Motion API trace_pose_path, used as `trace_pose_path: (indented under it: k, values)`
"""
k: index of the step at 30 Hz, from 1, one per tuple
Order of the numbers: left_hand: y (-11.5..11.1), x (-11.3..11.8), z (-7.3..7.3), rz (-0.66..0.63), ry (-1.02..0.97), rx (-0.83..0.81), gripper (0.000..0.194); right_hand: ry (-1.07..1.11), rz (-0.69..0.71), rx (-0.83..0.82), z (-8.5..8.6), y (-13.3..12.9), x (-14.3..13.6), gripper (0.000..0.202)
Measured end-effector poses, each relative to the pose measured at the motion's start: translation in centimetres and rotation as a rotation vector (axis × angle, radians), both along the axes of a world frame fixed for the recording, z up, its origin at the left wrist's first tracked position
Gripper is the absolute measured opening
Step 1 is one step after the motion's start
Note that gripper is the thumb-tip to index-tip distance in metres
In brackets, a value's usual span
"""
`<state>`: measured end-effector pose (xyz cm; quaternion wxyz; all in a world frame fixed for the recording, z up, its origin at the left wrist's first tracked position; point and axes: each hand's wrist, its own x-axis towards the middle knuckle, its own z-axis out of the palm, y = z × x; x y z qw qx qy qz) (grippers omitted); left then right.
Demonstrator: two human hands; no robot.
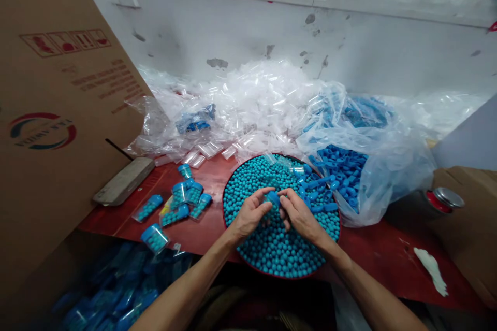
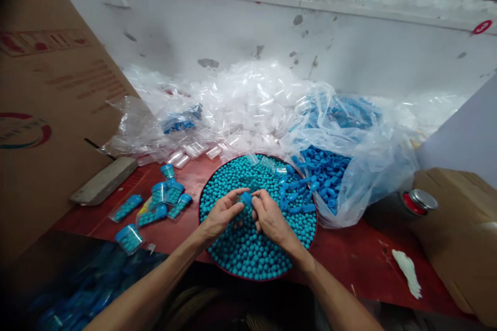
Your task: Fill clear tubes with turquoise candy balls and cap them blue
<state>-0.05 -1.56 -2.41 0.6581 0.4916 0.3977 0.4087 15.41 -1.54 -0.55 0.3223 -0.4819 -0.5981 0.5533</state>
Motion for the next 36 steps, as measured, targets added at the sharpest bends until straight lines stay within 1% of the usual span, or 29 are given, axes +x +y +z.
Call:
trace_pose_path:
  k: [2, 4, 6, 8, 10, 11, 12, 14, 16, 18, 20, 22, 23, 24, 26, 27, 28, 29, 31, 33, 35, 36]
  values:
    - [-0.2, 0.1, 0.0, -0.005, -0.004, 0.015, 0.046, 0.015, -0.027, -0.026, -0.1, -0.4, -0.2, 0.02]
    - [-0.4, 0.3, 0.0, -0.005, 0.012, 0.04, 0.047, 0.01, -0.014, -0.039, -0.1, -0.6, -0.4, 0.02]
    - [-0.5, 0.5, 0.2, 0.015, 0.026, 0.048, 0.045, -0.016, -0.012, -0.014, -0.1, -0.8, -0.7, 0.021]
    - [-0.7, 0.8, 0.3, 0.057, 0.034, 0.048, 0.041, -0.096, -0.073, 0.12, -0.5, -1.2, -1.1, 0.02]
    - [-1.0, 1.1, 0.4, 0.101, 0.053, 0.065, 0.034, -0.239, -0.154, 0.33, -1.1, -1.6, -1.4, 0.018]
    - [-1.1, 1.3, 0.4, 0.122, 0.071, 0.079, 0.032, -0.316, -0.17, 0.421, -1.4, -1.8, -1.5, 0.018]
    - [-1.3, 1.4, 0.4, 0.14, 0.094, 0.091, 0.029, -0.387, -0.16, 0.483, -1.7, -1.9, -1.5, 0.019]
    - [-1.5, 1.4, 0.2, 0.178, 0.137, 0.106, 0.026, -0.48, -0.082, 0.523, -2.0, -1.8, -1.2, 0.021]
    - [-1.7, 1.2, -0.1, 0.174, 0.151, 0.09, 0.026, -0.476, 0.032, 0.495, -1.4, -1.3, -0.3, 0.02]
    - [-1.7, 0.7, -0.4, 0.114, 0.13, 0.041, 0.03, -0.394, 0.141, 0.412, -0.3, -0.7, 0.9, 0.015]
    - [-1.5, 0.2, -0.6, 0.047, 0.087, -0.011, 0.034, -0.273, 0.215, 0.268, 0.9, -0.2, 1.9, 0.013]
    - [-1.4, -0.3, -0.5, 0.027, 0.037, -0.027, 0.034, -0.133, 0.234, 0.114, 1.5, 0.2, 2.5, 0.016]
    - [-1.3, -0.5, -0.4, 0.028, 0.02, -0.024, 0.033, -0.055, 0.208, 0.055, 1.5, 0.4, 2.6, 0.02]
    - [-1.3, -0.6, -0.2, 0.024, 0.015, -0.018, 0.032, 0.023, 0.15, 0.019, 1.3, 0.5, 2.5, 0.023]
    - [-1.3, -0.6, 0.1, -0.009, 0.042, 0.002, 0.031, 0.146, -0.034, 0.004, 0.8, 0.9, 1.9, 0.03]
    - [-1.4, -0.5, 0.2, -0.032, 0.062, 0.014, 0.031, 0.172, -0.127, 0.014, 0.5, 1.0, 1.6, 0.032]
    - [-1.5, -0.4, 0.3, -0.049, 0.077, 0.022, 0.03, 0.168, -0.189, 0.028, 0.3, 1.1, 1.2, 0.032]
    - [-1.6, -0.3, 0.3, -0.054, 0.081, 0.025, 0.031, 0.137, -0.206, 0.047, 0.3, 1.1, 0.9, 0.03]
    - [-1.8, 0.1, 0.3, -0.017, 0.061, 0.017, 0.034, 0.022, -0.139, 0.13, 0.3, 0.9, 0.3, 0.023]
    - [-1.9, 0.3, 0.4, 0.038, 0.031, 0.009, 0.042, -0.128, -0.048, 0.307, 0.5, 0.2, -0.1, 0.024]
    - [-2.0, 0.5, 0.7, 0.081, 0.01, 0.036, 0.048, -0.298, 0.026, 0.521, 0.4, -0.8, -0.3, 0.036]
    - [-2.1, 0.6, 0.9, 0.096, 0.002, 0.054, 0.049, -0.385, 0.064, 0.604, 0.3, -1.3, -0.4, 0.047]
